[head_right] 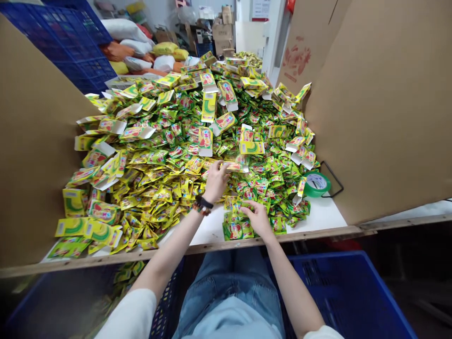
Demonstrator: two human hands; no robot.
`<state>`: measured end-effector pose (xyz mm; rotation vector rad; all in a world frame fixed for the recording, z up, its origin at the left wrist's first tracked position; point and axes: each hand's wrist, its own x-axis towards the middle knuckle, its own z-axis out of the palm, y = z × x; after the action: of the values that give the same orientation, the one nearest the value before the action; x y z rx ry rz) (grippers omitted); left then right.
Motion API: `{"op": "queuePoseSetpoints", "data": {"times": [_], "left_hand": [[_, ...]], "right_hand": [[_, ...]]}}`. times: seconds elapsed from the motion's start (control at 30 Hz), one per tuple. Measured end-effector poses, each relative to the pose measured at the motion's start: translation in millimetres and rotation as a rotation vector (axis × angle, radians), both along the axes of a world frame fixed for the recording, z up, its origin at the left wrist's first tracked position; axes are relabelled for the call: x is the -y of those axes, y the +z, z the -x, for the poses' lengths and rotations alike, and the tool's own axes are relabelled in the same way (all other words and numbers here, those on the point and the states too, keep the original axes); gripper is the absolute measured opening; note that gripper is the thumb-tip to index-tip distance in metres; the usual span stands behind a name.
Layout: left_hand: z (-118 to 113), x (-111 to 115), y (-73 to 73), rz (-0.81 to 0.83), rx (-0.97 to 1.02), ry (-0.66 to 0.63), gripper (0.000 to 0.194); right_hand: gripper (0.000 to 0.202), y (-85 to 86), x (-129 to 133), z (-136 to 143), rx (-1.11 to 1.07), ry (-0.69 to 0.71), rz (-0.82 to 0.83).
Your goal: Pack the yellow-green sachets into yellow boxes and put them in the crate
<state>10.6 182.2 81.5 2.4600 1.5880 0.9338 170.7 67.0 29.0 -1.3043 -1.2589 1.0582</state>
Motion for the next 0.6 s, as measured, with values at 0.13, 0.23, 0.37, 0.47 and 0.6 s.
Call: {"op": "queuePoseSetpoints", "data": {"times": [0.13, 0.23, 0.37, 0.47, 0.6], "left_hand": [[-18.5, -36.9, 10.8, 0.074, -0.343, -0.048, 0.04], [-16.5, -40.3, 14.0, 0.107, -0.377, -0.016, 0.041], [0.4, -10.8, 13.2, 0.091, -0.394, -0.035, 0.046], [13.7, 29.0, 5.4, 0.066, -0.34, -0.133, 0.044], [26.0, 84.4, -11.1, 0.026, -0.223, -0.113, 0.048]], "right_hand": [[0.032, 9.3, 11.1, -10.9, 0.024, -0.083, -0.019], [0.028, 20.7, 17.8, -17.7, 0.038, -0.119, -0.079], [0.024, 32.9, 16.3, -19.5, -0.007, -0.279, -0.213], [0.023, 41.6, 6.8, -12.4, -0.074, -0.362, -0.303], [0.016, 56.8, -4.1, -4.0, -0.075, -0.139, -0.327]]}}
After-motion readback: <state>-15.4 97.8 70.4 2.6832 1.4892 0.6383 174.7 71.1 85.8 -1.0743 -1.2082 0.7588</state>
